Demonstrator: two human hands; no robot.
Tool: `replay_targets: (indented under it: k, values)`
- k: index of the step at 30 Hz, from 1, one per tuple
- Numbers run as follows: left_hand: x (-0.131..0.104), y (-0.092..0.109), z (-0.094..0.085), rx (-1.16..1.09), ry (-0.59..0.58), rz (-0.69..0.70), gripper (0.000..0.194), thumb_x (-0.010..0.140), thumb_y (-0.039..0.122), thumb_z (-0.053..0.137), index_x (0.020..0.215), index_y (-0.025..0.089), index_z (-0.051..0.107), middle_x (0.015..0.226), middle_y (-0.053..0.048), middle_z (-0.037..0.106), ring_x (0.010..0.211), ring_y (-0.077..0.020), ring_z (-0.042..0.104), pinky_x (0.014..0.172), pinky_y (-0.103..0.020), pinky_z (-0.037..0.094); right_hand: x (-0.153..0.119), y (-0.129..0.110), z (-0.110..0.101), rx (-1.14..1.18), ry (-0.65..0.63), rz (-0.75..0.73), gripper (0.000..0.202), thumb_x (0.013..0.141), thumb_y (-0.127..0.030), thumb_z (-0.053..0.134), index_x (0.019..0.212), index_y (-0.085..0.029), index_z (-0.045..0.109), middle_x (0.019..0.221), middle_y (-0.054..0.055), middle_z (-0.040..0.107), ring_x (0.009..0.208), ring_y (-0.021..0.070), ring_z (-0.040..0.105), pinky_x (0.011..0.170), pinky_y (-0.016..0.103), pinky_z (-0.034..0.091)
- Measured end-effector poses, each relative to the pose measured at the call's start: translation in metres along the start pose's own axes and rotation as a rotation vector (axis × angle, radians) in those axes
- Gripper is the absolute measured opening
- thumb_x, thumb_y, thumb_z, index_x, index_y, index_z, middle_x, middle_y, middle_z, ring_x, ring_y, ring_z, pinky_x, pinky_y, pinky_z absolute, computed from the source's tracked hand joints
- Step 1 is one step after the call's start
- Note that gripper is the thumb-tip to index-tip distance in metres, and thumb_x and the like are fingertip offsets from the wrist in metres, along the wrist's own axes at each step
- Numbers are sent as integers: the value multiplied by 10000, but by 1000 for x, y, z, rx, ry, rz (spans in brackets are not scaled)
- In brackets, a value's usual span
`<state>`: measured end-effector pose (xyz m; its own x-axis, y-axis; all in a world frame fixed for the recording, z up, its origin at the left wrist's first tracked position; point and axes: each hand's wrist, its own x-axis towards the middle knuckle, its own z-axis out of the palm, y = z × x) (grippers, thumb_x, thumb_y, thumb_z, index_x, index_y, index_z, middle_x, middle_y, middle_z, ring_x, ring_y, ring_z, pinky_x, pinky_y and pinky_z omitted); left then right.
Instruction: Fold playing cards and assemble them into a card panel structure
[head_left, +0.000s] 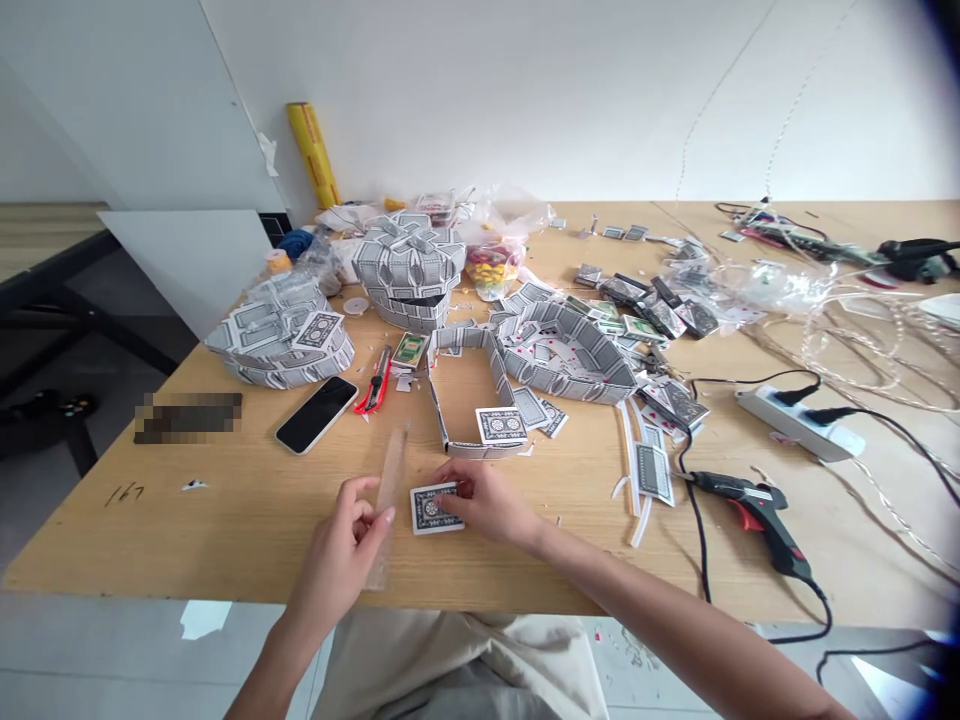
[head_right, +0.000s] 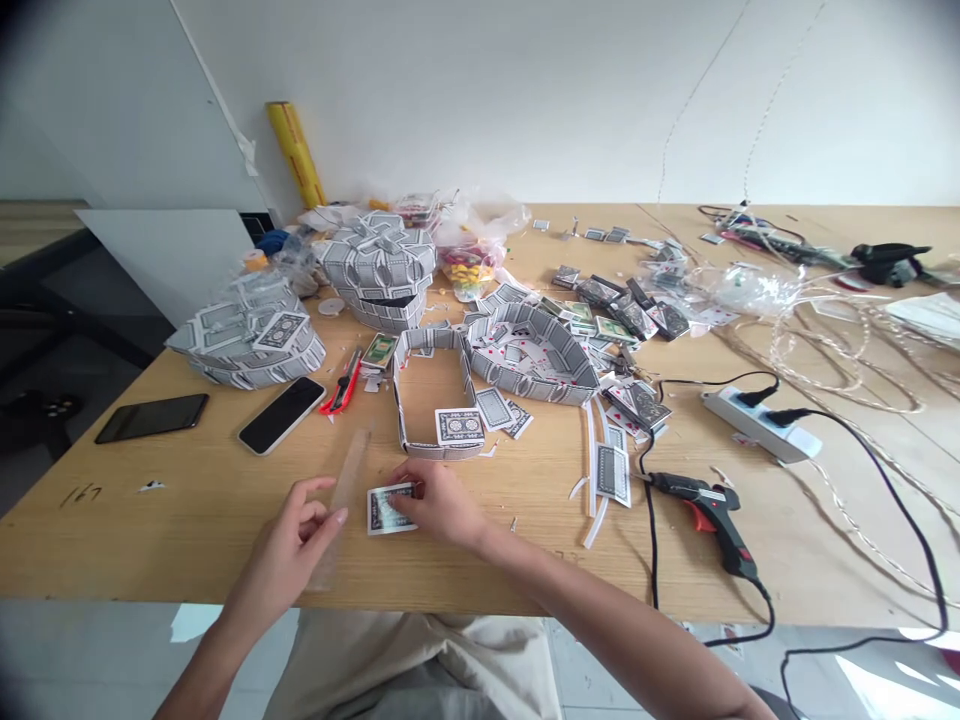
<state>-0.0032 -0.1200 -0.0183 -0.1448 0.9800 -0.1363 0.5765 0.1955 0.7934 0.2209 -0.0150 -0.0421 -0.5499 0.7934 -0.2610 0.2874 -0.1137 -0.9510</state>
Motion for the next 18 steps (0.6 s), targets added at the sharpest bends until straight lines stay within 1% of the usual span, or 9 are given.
replay_targets:
  k: [3, 5, 8, 11, 15, 18]
  values:
    - [-2, -1, 8, -43, -43, 20, 428, 1073, 553, 490, 1354, 231, 512, 764, 28, 711, 640, -189, 670, 643, -285, 501, 4, -7, 2, -154, 47, -37, 200, 828, -65, 728, 995, -152, 795, 881, 27, 789, 706, 148, 645, 630, 242, 469]
    - [-1, -1, 13, -12, -58, 56, 433, 1086, 523, 453, 1385, 216, 514, 756, 18, 708, 671, -206, 698, 655, -294, 505, 4, -10, 3, -231, 67, -60, 208, 820, -54, 732, 983, -159, 808, 887, 26, 799, 723, 157, 659, 655, 251, 470]
    - [1, 1, 20, 133, -43, 102, 410, 1098, 456, 424, 1400, 201, 531, 710, 15, 691, 645, -226, 708, 624, -302, 471, 4, -15, 4, -305, 81, -79, 202, 810, -48, 743, 952, -172, 817, 868, 17, 802, 737, 166, 668, 685, 264, 464]
    - [4, 1, 26, 302, -36, 142, 385, 1103, 379, 427, 1431, 219, 550, 739, -6, 731, 670, -249, 745, 607, -306, 448, 4, -19, 5, -354, 108, -70, 163, 803, -63, 769, 920, -168, 810, 817, 16, 783, 734, 176, 664, 689, 273, 449]
    - [6, -2, 31, 484, -58, 162, 420, 1107, 312, 419, 1491, 210, 555, 797, -51, 790, 721, -293, 787, 612, -328, 478, 5, -21, 6, -390, 122, -59, 158, 799, -71, 794, 922, -169, 795, 799, 17, 768, 738, 187, 666, 685, 275, 443]
    - [7, -3, 30, 499, -80, 191, 400, 1107, 316, 447, 1469, 217, 587, 865, -69, 810, 752, -287, 798, 647, -337, 530, 5, -21, 6, -406, 123, -59, 144, 799, -76, 800, 900, -177, 782, 813, 20, 773, 763, 197, 678, 696, 276, 448]
